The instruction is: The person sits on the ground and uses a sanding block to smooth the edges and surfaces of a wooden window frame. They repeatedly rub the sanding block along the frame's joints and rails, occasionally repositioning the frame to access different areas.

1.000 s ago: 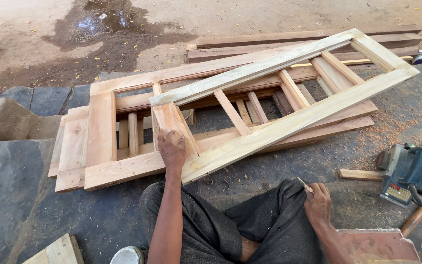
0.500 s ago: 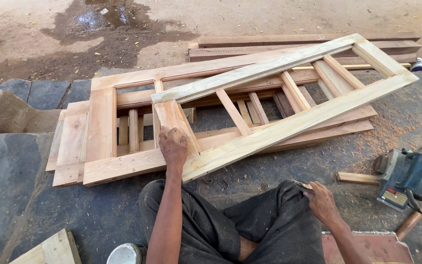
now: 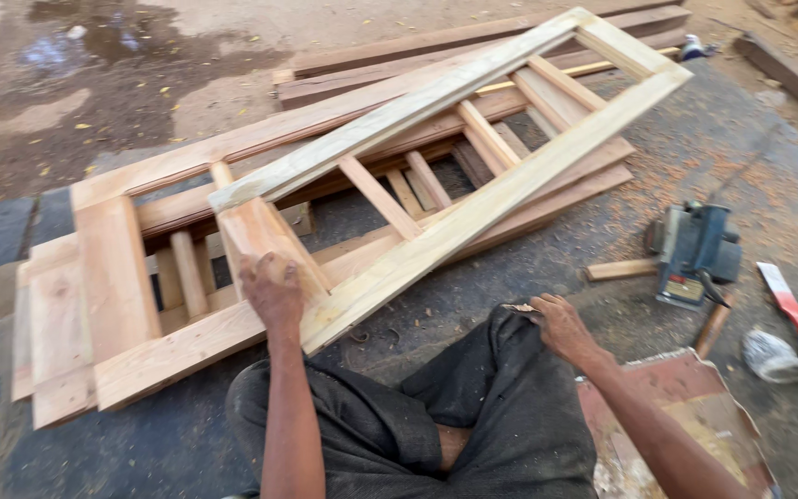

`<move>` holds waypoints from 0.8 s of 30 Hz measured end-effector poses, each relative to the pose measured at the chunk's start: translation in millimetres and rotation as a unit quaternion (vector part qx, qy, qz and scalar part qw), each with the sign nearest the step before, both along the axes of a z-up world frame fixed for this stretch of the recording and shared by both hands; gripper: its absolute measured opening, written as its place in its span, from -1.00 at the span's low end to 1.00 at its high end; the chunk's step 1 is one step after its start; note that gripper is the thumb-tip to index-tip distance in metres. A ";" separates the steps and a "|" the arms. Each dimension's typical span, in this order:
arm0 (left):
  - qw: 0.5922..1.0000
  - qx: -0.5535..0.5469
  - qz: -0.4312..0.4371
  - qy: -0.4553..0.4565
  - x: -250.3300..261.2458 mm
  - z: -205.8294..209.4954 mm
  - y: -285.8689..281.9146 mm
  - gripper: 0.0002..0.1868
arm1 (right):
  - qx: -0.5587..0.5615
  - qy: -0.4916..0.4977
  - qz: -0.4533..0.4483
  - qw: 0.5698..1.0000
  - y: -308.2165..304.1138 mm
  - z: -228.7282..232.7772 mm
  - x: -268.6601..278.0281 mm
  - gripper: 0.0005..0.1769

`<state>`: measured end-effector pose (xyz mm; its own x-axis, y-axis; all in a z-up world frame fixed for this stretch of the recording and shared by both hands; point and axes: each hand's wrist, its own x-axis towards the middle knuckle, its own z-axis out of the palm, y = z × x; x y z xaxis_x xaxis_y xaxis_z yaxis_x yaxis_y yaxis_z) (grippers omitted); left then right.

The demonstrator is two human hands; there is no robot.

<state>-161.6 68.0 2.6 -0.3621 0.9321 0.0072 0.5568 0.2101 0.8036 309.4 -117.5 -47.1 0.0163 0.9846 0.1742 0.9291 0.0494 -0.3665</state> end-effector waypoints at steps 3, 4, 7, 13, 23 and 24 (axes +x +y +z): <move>0.999 -0.017 0.008 -0.026 2.2 -0.8 0.2 -0.47 | 0.068 0.033 -0.044 0.996 -9.4 1.4 -20.2 -0.86; 1.000 -0.005 0.002 -0.011 2.9 -1.9 -0.1 -0.48 | 0.096 0.044 -0.055 0.993 -14.2 1.3 -23.5 -0.89; 0.999 0.040 -0.009 0.036 -2.2 -5.7 -2.0 -0.51 | 0.081 0.045 -0.039 0.995 -15.9 1.3 -20.6 -0.91; 0.995 0.087 -0.014 0.047 -4.0 -14.6 -3.1 -0.54 | -0.062 -0.039 0.062 0.995 -4.9 7.8 18.6 -0.53; 0.997 0.064 -0.014 0.041 -2.7 -12.7 0.5 -0.52 | -0.044 0.029 -0.087 0.995 -14.7 8.3 -21.7 -0.84; 0.997 0.065 -0.014 0.039 -3.0 -14.0 2.4 -0.52 | -0.039 0.023 -0.077 0.996 -16.7 12.3 -21.5 -0.85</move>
